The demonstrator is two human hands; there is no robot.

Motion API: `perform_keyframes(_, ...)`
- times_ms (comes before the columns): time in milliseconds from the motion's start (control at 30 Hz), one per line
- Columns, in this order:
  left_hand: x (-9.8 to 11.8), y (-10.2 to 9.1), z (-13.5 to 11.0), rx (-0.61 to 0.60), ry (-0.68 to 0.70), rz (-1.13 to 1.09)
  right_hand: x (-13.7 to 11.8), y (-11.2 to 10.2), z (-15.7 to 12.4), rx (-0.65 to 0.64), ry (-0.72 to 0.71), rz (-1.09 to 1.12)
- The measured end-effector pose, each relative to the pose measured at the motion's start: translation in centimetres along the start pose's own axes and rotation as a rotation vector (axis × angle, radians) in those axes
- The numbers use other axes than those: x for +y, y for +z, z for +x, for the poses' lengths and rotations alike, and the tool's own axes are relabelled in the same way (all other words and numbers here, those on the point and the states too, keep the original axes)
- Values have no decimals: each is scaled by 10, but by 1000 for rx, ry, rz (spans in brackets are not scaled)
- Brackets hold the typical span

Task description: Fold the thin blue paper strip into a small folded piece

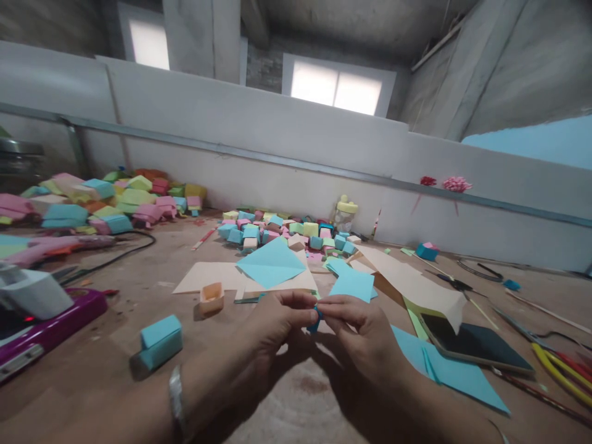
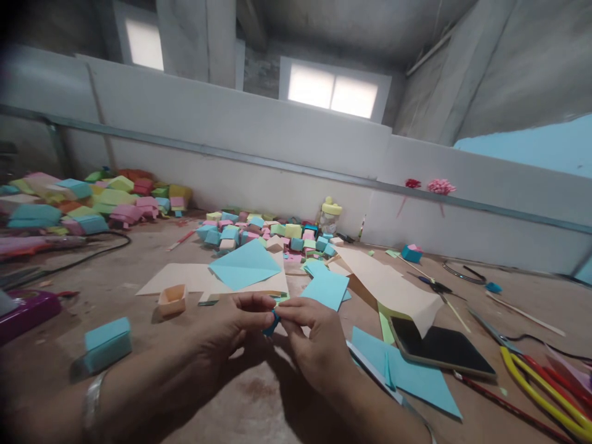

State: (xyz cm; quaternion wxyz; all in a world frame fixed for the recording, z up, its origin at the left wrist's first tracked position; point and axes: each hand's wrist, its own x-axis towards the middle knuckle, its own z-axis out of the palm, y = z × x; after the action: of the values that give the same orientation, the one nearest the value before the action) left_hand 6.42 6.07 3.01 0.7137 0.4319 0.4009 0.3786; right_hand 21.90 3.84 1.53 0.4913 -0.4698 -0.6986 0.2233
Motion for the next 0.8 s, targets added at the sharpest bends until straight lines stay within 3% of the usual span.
perform_keyframes(200,6,4,0,71,103,96,-5,0,1,6,-20,-18)
perform_keyframes(467,10,6,-1,-10,122,217,-4,0,-1,51,84,-49)
perform_keyframes(800,2,-6,2,-102,65,66,-6,-1,-2,-9,12,-86)
